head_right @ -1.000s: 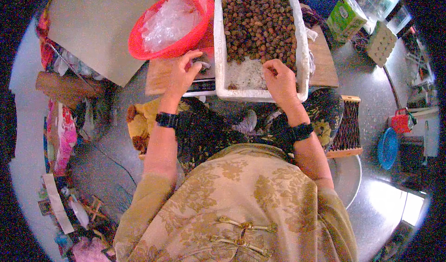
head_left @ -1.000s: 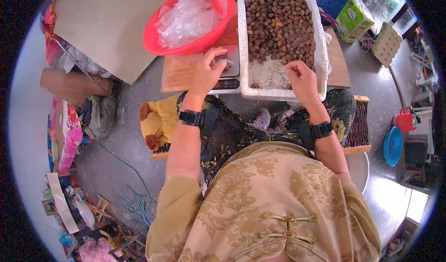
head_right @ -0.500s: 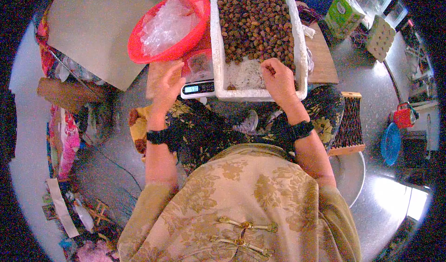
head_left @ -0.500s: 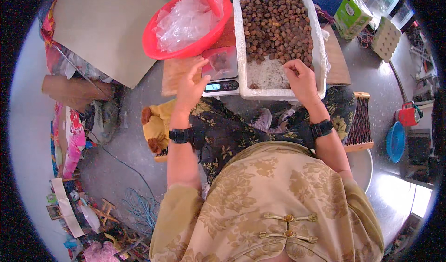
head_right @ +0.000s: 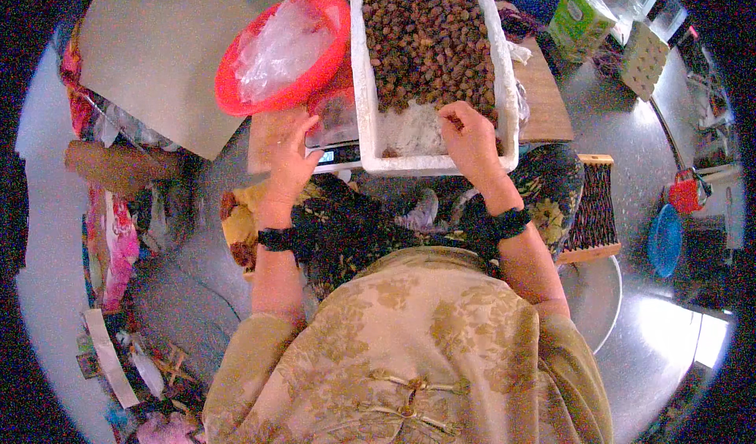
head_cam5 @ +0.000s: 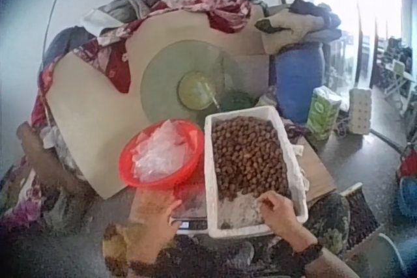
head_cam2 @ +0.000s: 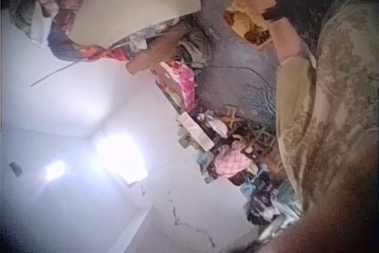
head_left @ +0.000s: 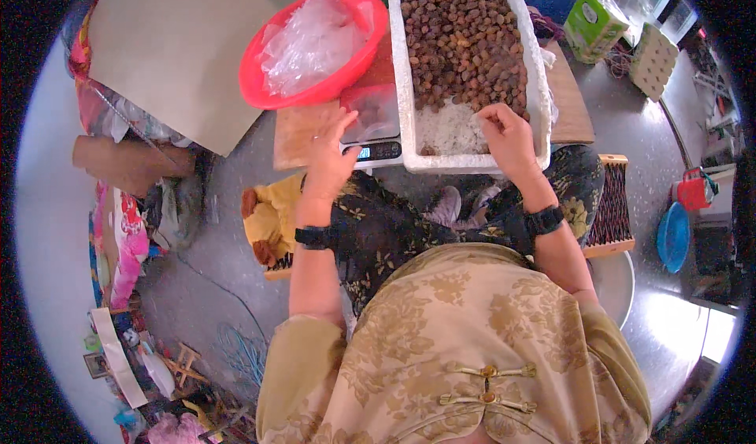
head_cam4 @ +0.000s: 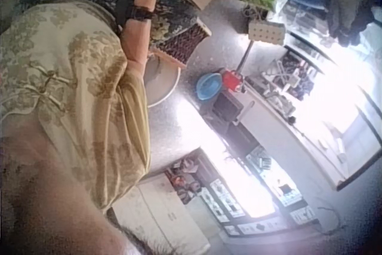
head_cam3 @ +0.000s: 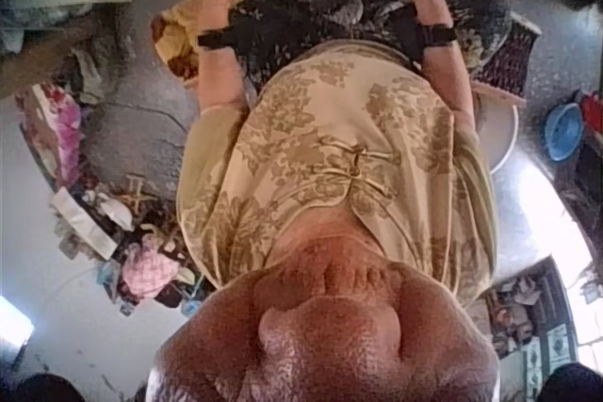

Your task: The person is manually sorting and placing small dried fruits into small plastic bags, then weighing the bags on a digital scale.

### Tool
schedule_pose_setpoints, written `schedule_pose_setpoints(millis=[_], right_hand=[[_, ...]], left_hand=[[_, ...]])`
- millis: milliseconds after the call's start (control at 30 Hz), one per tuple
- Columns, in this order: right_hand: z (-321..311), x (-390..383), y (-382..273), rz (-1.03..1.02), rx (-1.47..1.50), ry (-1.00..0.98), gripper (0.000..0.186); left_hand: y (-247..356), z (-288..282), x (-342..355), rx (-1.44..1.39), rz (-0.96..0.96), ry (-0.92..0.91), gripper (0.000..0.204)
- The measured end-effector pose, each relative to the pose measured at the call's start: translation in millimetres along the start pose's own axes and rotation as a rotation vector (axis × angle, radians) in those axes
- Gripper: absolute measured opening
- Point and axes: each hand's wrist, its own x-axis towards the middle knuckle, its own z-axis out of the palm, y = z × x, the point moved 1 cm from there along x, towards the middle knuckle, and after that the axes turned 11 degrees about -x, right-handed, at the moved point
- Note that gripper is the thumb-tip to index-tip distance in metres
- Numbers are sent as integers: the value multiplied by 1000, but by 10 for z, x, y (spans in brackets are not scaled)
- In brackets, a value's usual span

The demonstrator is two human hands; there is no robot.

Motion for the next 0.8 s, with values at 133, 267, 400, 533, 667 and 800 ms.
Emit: schedule_pose_setpoints(millis=[133,267,400,533,667,800], right_hand=[[-16,-24,14,5,28,3,10],[61,-34,84,-55,73,84,11],[69,-28,24,-67,123,73,9],[51,-33,52,-70,144,66,8],[-71,-44,-17,-37,218,12,15],[-234,-69,-255,-81,296,-96,29]], left_hand=[[-64,236,70,202,130,-5,62],[-215,327,115,259,209,-11,51],[-352,287,131,140,226,54,25],[-28,261,226,-312,-80,156,20],[807,113,276,-277,-175,216,22],[1094,237,298,-608,-66,94,17]])
